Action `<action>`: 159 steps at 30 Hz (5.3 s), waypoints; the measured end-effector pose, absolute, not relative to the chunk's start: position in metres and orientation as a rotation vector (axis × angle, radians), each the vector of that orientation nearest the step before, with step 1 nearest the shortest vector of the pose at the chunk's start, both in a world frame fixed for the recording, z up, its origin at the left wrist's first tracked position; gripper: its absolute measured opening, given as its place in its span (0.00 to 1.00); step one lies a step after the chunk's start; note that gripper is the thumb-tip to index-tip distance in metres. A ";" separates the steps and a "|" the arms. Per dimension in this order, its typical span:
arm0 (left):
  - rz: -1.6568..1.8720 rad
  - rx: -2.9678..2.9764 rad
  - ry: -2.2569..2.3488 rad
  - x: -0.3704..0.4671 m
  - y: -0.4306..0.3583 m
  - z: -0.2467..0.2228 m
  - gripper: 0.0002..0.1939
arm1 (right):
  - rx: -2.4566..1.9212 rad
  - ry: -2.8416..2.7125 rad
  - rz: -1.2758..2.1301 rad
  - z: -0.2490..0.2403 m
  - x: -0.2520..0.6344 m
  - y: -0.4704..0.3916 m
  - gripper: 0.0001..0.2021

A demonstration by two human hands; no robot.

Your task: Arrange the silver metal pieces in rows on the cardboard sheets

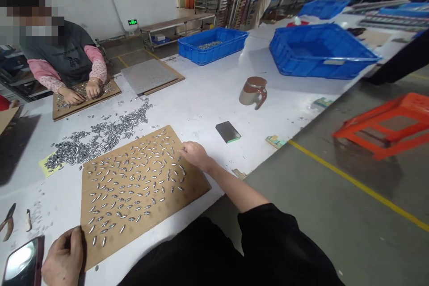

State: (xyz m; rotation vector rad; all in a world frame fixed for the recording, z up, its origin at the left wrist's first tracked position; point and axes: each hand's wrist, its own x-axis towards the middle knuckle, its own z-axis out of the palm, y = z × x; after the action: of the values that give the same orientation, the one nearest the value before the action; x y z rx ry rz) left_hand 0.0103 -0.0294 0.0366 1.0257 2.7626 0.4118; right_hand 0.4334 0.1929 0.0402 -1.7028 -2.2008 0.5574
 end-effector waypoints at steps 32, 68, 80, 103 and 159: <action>0.559 1.156 2.791 0.016 -0.031 0.039 0.19 | -1.719 -2.557 0.189 0.037 0.435 0.095 0.11; 0.718 1.047 2.691 -0.028 0.004 0.030 0.20 | -1.563 -2.488 0.525 0.059 0.384 0.291 0.09; 0.761 1.125 2.646 -0.022 0.001 0.027 0.18 | -1.653 -2.664 0.435 0.067 0.341 0.272 0.13; 0.929 1.281 2.593 -0.009 -0.013 0.011 0.15 | -0.664 -2.928 0.626 0.072 0.145 0.244 0.08; 0.910 1.228 2.522 0.006 -0.012 0.024 0.14 | -1.466 -2.668 0.561 0.050 0.098 0.313 0.20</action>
State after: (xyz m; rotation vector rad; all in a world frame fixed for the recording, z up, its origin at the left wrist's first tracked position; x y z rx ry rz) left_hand 0.0056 -0.0120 0.0239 1.2284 2.5220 0.9098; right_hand 0.0982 0.3134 0.0497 -1.4656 -2.6681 0.5606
